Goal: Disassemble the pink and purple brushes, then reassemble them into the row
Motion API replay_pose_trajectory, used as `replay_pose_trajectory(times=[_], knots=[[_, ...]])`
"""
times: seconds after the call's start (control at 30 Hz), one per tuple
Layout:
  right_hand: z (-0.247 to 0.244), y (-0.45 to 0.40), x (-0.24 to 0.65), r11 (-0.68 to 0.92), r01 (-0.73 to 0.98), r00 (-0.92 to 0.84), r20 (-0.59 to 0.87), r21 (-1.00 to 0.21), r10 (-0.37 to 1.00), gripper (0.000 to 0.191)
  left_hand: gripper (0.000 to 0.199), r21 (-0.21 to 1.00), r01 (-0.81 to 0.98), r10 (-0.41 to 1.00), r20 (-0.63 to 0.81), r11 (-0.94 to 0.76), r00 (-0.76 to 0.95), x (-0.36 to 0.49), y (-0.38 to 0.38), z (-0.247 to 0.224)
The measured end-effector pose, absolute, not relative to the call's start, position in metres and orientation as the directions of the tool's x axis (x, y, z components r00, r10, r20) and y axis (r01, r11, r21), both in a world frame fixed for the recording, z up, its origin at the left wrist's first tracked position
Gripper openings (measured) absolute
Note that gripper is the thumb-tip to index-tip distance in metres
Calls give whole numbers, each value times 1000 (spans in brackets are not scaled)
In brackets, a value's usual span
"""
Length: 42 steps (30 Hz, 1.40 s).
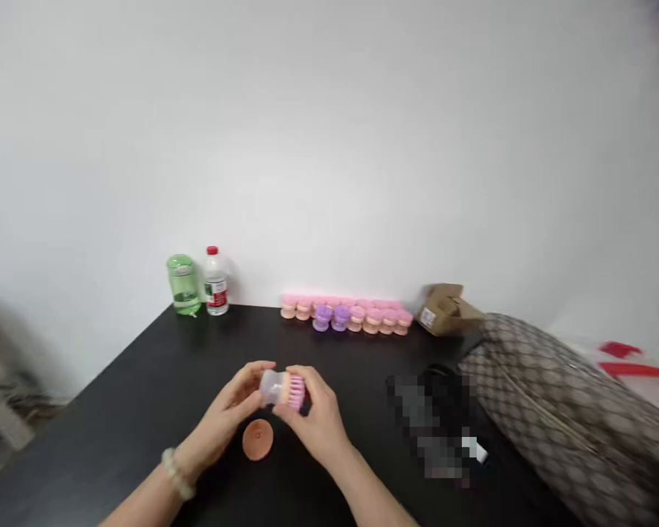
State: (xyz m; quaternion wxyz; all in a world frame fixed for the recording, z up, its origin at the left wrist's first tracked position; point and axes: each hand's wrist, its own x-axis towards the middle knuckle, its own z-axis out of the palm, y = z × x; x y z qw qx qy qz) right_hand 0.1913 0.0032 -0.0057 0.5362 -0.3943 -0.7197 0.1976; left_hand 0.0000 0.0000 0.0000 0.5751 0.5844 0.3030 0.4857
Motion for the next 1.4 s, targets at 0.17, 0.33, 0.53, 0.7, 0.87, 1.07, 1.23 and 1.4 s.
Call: replay_pose_trajectory(times=[0.17,0.33,0.53,0.7,0.87,1.07,1.23,1.4], knots=[[-8,-1,190,671,292,-191,645,-682,739,60,40,977,-158,933,188,-145,307,3,-3,10],[-3,-1,190,666,316,-182,646,-676,742,52,38,979,-139,926,186,-147,330,-2,1,11],[2,0,192,612,352,-179,591,-708,786,55,35,975,-68,900,220,-210,377,-4,7,9],[2,0,193,596,370,-202,565,-712,800,67,31,937,20,866,314,-349,388,-3,12,3],[-4,1,194,669,432,-285,613,-604,737,71,28,832,265,841,365,-487,398,-4,17,-5],[-9,0,190,696,391,-272,646,-602,713,74,37,728,409,826,405,-551,392,-3,15,-3],[-12,3,186,637,227,-173,613,-737,771,66,38,902,231,907,289,-365,306,2,15,-4],[-16,7,190,538,282,-96,535,-794,840,59,61,987,-152,983,69,-42,171,1,12,0]])
